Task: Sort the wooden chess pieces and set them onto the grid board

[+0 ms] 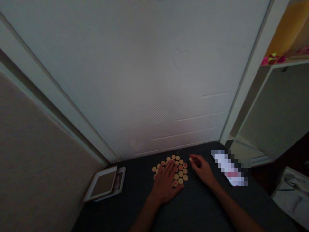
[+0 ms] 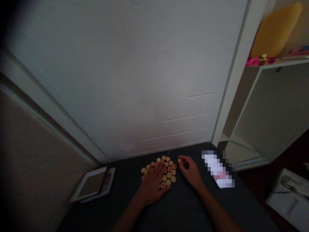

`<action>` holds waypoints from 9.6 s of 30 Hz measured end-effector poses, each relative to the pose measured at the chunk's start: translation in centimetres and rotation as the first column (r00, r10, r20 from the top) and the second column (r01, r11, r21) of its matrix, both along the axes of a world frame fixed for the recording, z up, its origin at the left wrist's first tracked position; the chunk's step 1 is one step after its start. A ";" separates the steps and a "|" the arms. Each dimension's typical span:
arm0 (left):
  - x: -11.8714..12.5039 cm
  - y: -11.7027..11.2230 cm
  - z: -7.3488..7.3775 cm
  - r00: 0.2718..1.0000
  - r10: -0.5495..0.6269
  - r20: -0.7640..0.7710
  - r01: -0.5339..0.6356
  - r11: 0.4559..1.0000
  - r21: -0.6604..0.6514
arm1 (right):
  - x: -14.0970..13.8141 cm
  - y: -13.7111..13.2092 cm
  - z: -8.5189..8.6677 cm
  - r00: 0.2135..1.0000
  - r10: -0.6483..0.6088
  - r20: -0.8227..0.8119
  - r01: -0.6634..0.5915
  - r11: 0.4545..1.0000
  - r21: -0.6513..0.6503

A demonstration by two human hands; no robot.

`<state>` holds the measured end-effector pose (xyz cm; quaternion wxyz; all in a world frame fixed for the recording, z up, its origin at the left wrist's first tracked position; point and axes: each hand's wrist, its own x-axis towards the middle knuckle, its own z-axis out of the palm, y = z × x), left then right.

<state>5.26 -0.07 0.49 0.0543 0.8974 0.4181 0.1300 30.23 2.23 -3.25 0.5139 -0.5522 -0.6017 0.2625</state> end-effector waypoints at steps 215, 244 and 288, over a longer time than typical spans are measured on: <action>-7.2 3.6 -0.7 0.715 0.430 0.551 -0.334 0.903 -0.271 | 3.9 2.6 1.4 0.903 0.195 0.382 -0.187 0.981 -0.058; -7.3 4.3 -1.1 0.657 0.495 0.569 -0.406 0.868 -0.286 | 2.3 1.0 3.1 0.916 0.173 0.362 -0.170 0.985 -0.039; -2.3 -9.5 0.4 0.884 0.293 0.363 -0.184 0.934 -0.308 | -4.8 -11.3 2.7 0.917 0.362 -0.166 -0.388 0.906 -0.168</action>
